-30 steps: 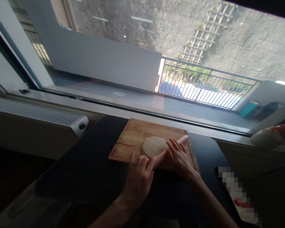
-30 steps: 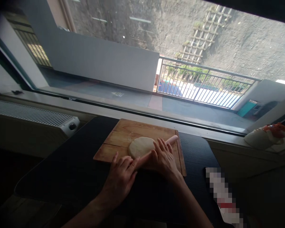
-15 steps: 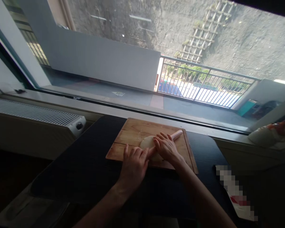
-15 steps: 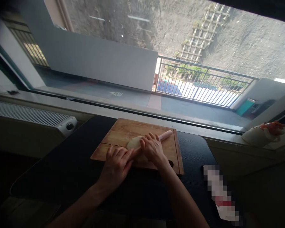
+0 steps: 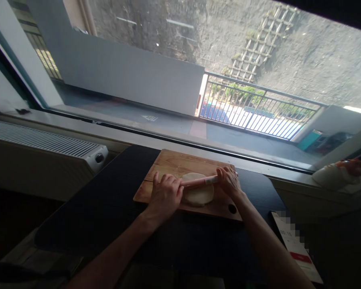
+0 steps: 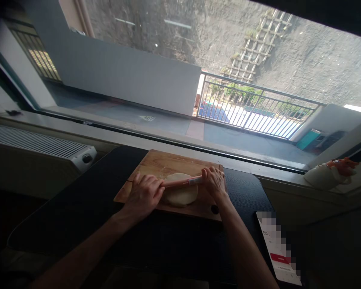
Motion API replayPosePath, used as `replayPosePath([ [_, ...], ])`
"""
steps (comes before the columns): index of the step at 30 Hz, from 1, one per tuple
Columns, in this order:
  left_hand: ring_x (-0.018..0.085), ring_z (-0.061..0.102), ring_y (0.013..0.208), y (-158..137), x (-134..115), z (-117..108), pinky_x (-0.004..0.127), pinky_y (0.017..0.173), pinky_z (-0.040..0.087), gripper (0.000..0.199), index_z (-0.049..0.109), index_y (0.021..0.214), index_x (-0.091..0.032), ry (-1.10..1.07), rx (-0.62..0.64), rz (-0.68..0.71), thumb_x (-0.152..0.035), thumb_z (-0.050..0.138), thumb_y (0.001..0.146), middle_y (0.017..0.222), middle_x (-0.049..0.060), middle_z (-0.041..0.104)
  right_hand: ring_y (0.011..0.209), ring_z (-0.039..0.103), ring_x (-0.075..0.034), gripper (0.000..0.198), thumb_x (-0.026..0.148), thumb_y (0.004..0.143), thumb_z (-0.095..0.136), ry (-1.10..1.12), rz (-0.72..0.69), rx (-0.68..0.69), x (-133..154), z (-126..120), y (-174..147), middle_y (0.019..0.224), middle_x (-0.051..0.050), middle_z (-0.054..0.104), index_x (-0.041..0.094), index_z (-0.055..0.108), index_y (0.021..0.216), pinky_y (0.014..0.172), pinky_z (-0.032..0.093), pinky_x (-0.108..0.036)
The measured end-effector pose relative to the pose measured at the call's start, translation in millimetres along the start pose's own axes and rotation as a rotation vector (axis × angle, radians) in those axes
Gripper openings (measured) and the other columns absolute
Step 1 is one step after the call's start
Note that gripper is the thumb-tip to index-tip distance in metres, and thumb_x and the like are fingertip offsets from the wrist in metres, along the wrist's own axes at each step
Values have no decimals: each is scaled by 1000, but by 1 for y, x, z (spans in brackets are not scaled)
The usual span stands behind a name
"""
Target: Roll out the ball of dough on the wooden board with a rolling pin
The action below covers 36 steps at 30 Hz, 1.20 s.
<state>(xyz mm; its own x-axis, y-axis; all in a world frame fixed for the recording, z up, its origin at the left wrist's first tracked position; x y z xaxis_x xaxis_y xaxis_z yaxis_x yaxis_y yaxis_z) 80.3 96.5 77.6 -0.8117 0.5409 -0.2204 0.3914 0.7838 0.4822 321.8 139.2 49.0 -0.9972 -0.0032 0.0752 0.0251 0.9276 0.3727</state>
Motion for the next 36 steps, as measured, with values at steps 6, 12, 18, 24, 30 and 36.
replayPosePath([
  [6, 25, 51, 106, 14, 16, 6, 55, 105, 20, 35, 55, 119, -19, 50, -32, -25, -31, 44, 88, 104, 9, 62, 79, 56, -19, 48, 32, 97, 18, 4, 89, -54, 21, -1, -3, 83, -7, 64, 19, 63, 90, 77, 35, -32],
  [12, 24, 46, 117, 28, 15, 12, 54, 108, 16, 30, 57, 113, -20, 21, -27, 19, -25, 38, 91, 116, 7, 60, 92, 55, -22, 40, 38, 96, 25, 25, 57, -53, 55, -14, -36, 98, -6, 65, 22, 61, 106, 85, 35, -35],
  [18, 22, 48, 115, -4, 5, 11, 54, 109, 14, 28, 58, 109, -21, -44, -10, 50, -25, 36, 92, 112, 6, 62, 132, 29, -24, 50, 32, 94, 31, 15, -141, -72, 66, -23, -112, 144, -6, 36, 18, 29, 142, 107, 20, -42],
  [24, 27, 46, 118, 50, 11, 26, 59, 106, 14, 31, 63, 91, -17, 5, -49, 1, -25, 33, 93, 103, 9, 64, 132, 31, -25, 44, 39, 96, 23, 22, 41, 57, 43, -3, -23, 136, -7, 47, 21, 51, 124, 103, 27, -45],
  [30, 22, 52, 112, 20, -7, 16, 53, 109, 18, 29, 62, 103, -17, -20, -6, 92, -24, 35, 93, 105, 7, 66, 129, 36, -24, 44, 39, 96, 25, 12, -4, 39, 58, -12, -54, 135, -7, 48, 20, 47, 128, 105, 24, -46],
  [36, 25, 36, 129, -35, -21, 13, 53, 112, 10, 42, 42, 132, -16, -22, 12, 97, -27, 37, 93, 135, 10, 49, 136, 24, -23, 51, 36, 94, 31, -12, -143, 15, 60, -20, -114, 146, -8, 33, 16, 31, 140, 110, 16, -44],
])
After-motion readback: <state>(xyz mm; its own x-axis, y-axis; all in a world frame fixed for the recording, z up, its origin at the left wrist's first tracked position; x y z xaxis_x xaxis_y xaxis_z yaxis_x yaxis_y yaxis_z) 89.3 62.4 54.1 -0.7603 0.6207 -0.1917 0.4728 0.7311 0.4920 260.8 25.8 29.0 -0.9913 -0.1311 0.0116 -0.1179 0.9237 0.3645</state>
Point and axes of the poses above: each hand's wrist, its own y-axis towards the middle knuckle, its own z-axis out of the palm, x = y × z, the point moved 9 cm from there along y, towards the middle knuckle
